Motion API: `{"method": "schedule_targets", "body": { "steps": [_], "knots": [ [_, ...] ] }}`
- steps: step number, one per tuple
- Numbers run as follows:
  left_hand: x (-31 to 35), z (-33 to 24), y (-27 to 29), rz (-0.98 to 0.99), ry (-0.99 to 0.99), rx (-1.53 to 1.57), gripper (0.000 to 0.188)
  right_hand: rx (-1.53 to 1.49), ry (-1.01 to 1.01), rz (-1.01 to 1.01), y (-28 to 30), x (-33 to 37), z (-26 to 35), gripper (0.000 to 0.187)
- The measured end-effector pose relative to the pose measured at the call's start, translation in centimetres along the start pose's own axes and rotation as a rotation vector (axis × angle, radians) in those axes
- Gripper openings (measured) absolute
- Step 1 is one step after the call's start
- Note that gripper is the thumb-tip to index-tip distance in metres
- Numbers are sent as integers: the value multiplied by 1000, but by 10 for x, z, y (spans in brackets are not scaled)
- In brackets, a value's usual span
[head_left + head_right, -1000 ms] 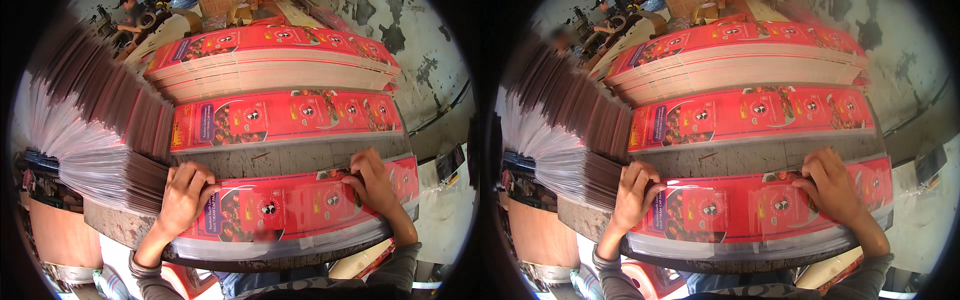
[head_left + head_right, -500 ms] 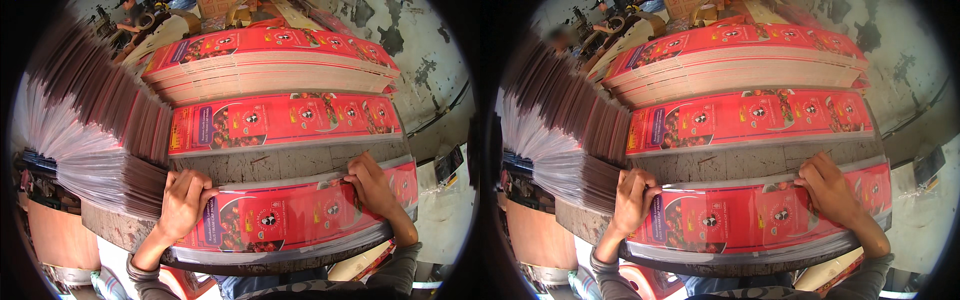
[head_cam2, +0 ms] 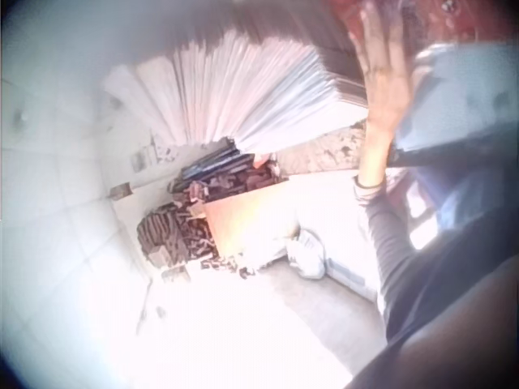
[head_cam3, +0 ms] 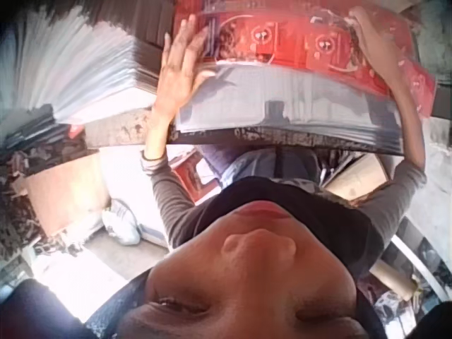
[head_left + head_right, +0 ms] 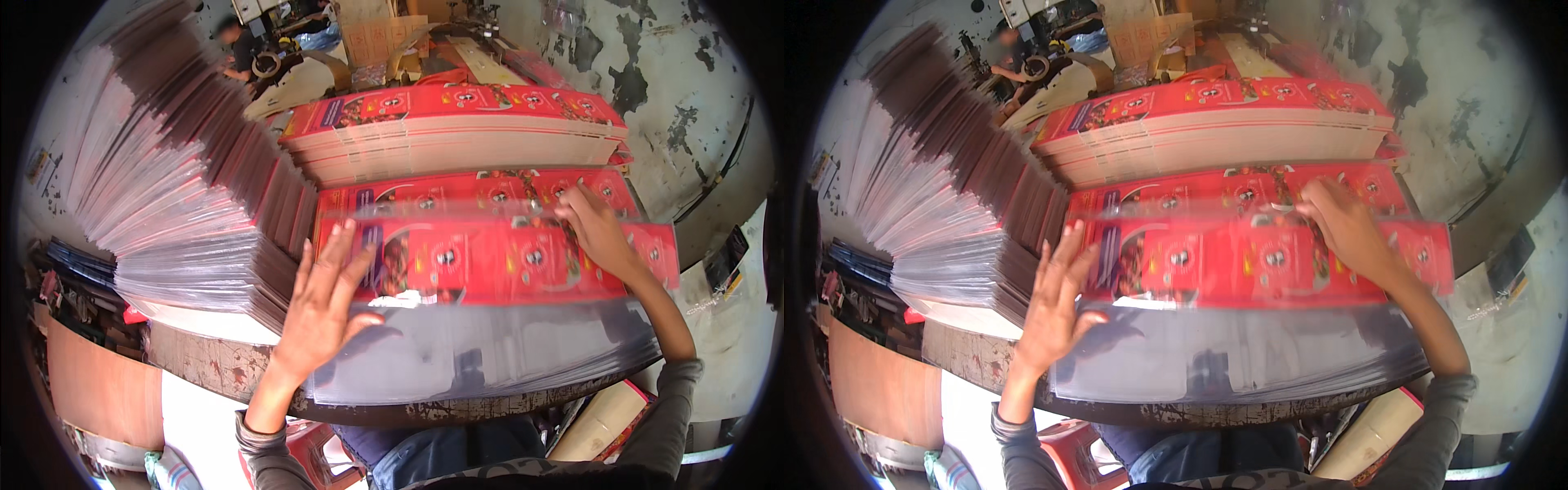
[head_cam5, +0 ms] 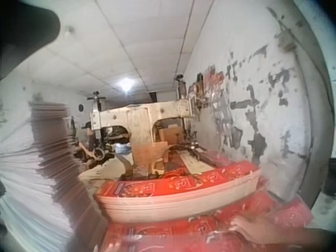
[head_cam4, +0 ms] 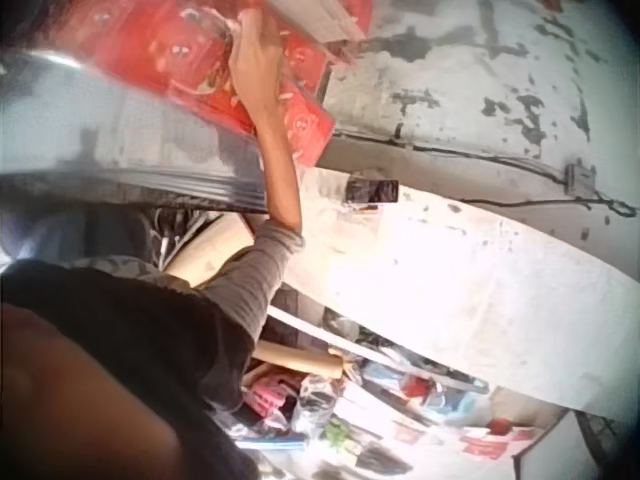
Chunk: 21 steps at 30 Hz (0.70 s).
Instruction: The person inserts printed paper strips into plastic sleeves one at a time by hand.
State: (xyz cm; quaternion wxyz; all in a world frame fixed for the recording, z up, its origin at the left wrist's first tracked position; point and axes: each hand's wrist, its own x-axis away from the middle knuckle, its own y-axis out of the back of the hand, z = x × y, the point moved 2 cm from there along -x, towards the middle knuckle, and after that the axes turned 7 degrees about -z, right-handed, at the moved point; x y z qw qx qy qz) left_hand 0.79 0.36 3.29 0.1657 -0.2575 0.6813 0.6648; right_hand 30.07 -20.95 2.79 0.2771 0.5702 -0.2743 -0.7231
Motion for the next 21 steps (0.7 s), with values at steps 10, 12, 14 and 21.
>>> {"method": "schedule_targets", "body": {
  "steps": [10,12,14,21],
  "knots": [
    [17,5,-34,334,15,186,63,296,47,70,-44,-49,5,37],
    [15,4,-34,341,21,171,64,247,70,292,-44,-34,24,50],
    [12,4,-34,353,14,159,64,199,80,510,-51,-19,30,64],
    [11,5,-37,342,22,137,65,357,143,304,-73,-19,20,66]
  ]
}}
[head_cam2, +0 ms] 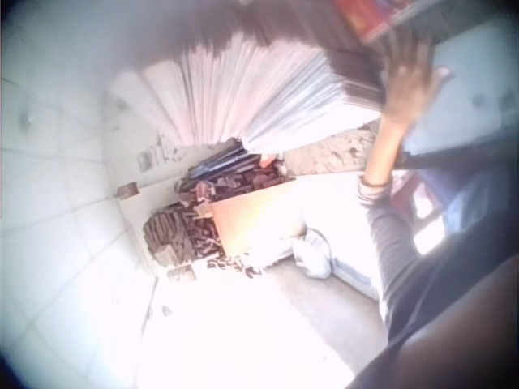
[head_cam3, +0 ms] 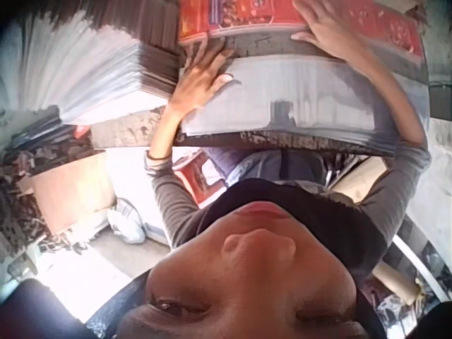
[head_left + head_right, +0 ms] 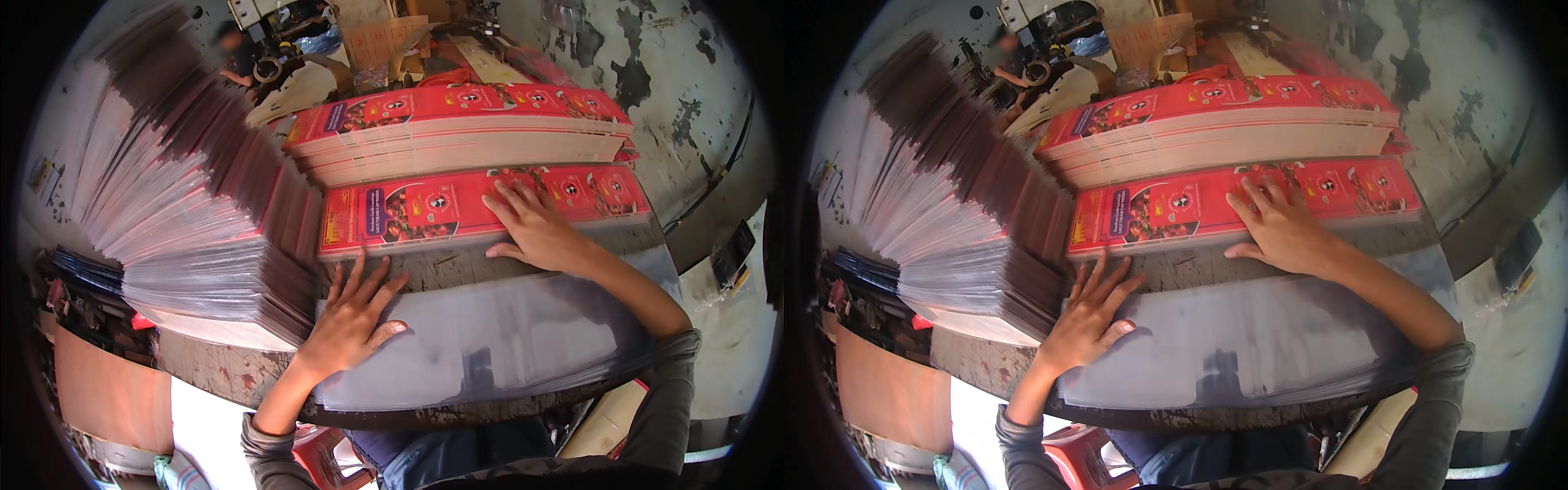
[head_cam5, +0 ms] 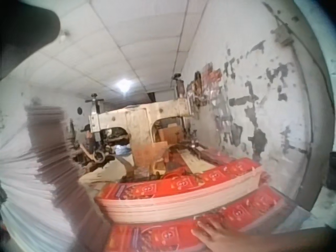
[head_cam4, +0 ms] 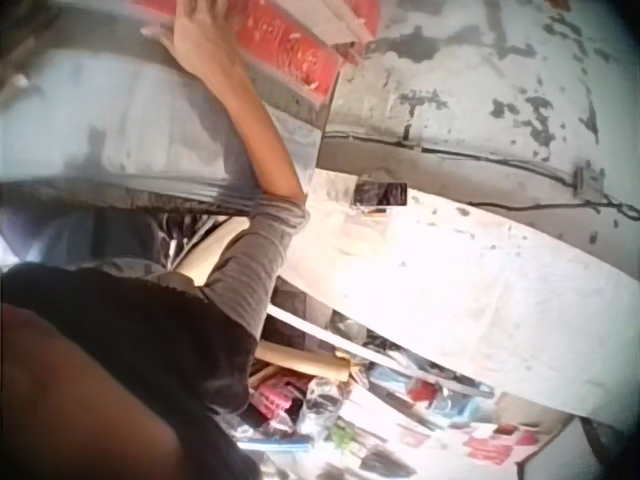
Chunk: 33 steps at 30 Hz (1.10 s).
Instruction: The person inserts printed paper strips into plastic sleeves one at a time by hand.
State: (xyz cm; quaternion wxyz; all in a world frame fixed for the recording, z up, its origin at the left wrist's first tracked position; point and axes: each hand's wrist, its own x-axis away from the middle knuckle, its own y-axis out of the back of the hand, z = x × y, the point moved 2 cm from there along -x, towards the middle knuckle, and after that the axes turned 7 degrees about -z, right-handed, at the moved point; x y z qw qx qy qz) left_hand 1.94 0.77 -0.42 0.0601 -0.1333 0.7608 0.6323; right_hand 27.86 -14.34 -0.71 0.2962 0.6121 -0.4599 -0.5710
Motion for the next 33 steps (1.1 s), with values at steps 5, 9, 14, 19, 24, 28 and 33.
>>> {"method": "schedule_targets", "body": {
  "steps": [5,9,14,19,24,28,33],
  "knots": [
    [3,0,1,1,3,-15,63,-149,34,-301,33,-50,-20,56],
    [2,-1,4,-11,-2,7,60,-20,22,-515,37,-84,-61,46],
    [0,-1,0,-16,-2,25,58,-79,17,-540,1,-83,-89,35],
    [1,0,2,20,10,19,55,86,-36,-614,11,-81,-69,21],
    [1,1,1,-32,-5,2,56,111,-56,-615,24,-82,-69,22],
    [2,0,0,-29,3,-6,56,-280,-237,-225,50,-106,-91,24],
    [0,-1,1,-43,-21,10,56,-168,-304,-163,21,-120,-111,61]
  ]
}}
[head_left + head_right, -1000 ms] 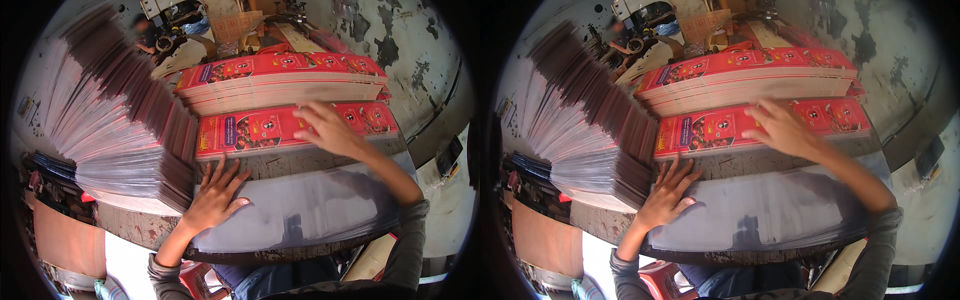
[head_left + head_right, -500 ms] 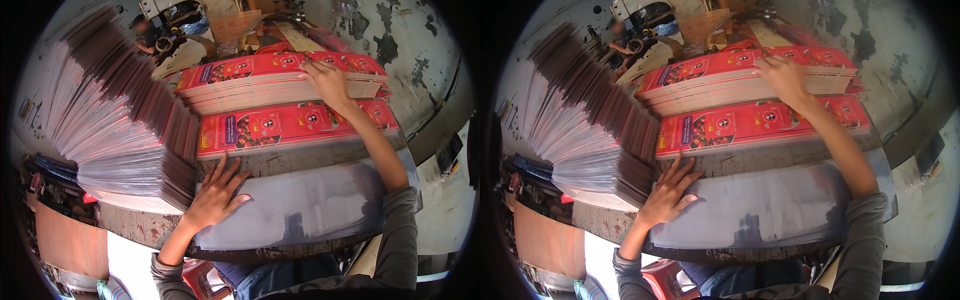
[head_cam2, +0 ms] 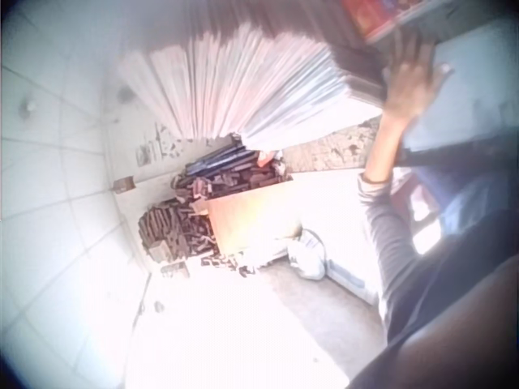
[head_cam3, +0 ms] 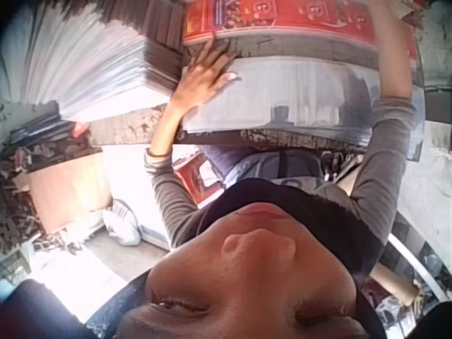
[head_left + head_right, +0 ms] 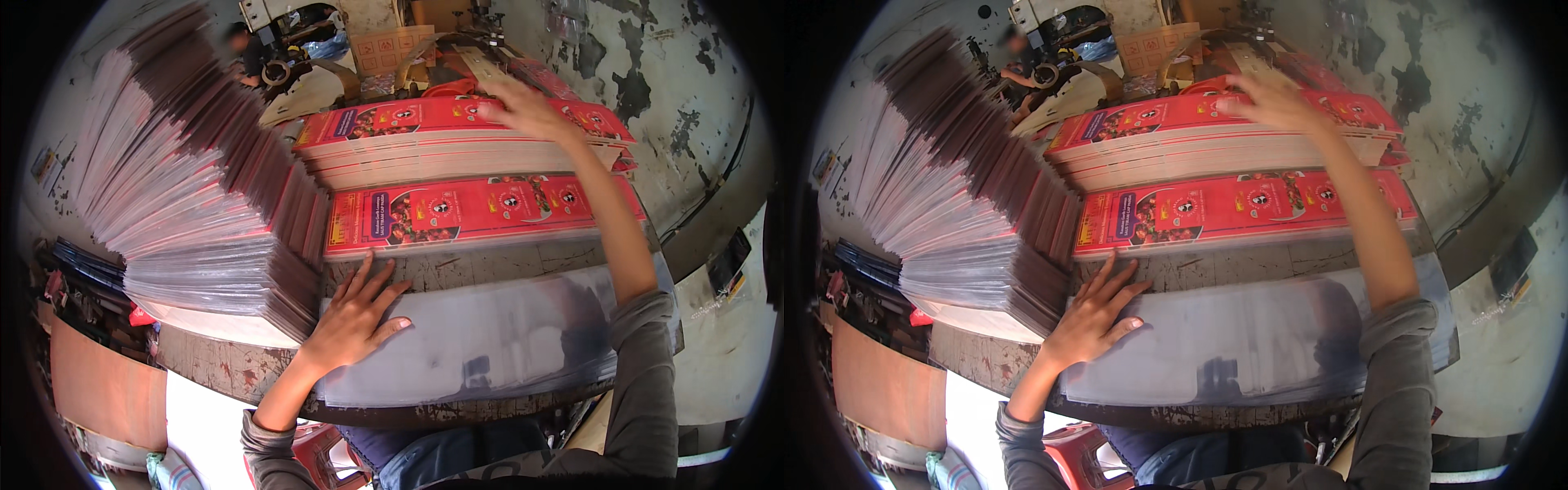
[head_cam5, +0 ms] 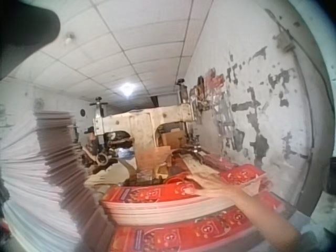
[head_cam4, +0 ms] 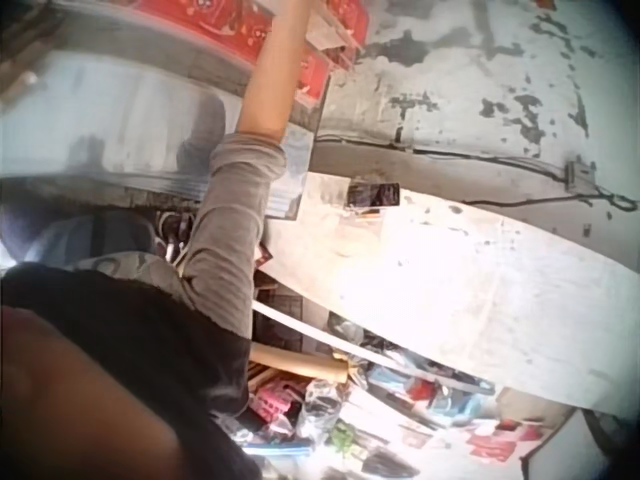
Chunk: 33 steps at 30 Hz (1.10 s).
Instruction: The person inserts printed paper strips into plastic sleeves one at a time by hand.
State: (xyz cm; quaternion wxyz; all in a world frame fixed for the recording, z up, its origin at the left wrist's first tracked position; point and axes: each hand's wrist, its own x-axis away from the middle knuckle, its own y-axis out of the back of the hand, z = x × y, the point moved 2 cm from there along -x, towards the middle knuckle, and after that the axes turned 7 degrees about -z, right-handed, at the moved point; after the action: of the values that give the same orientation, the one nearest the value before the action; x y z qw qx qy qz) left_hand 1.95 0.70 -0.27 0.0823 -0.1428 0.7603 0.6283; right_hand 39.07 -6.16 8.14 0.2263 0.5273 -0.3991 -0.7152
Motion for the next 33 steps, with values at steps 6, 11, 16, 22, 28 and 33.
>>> {"method": "schedule_targets", "body": {
  "steps": [6,11,16,22,28,33],
  "knots": [
    [1,1,0,-6,5,-12,55,146,46,230,-6,4,10,85],
    [1,-1,1,-2,6,-27,54,54,41,272,-1,2,6,90],
    [5,-3,-4,-7,46,-27,48,0,58,330,2,8,1,90],
    [12,-18,13,-142,5,-167,47,-15,22,366,21,31,-4,90],
    [28,-23,18,-144,36,-132,60,201,-82,217,53,77,4,108],
    [25,-14,12,-210,24,-156,58,315,-73,-26,83,99,22,110]
  ]
}}
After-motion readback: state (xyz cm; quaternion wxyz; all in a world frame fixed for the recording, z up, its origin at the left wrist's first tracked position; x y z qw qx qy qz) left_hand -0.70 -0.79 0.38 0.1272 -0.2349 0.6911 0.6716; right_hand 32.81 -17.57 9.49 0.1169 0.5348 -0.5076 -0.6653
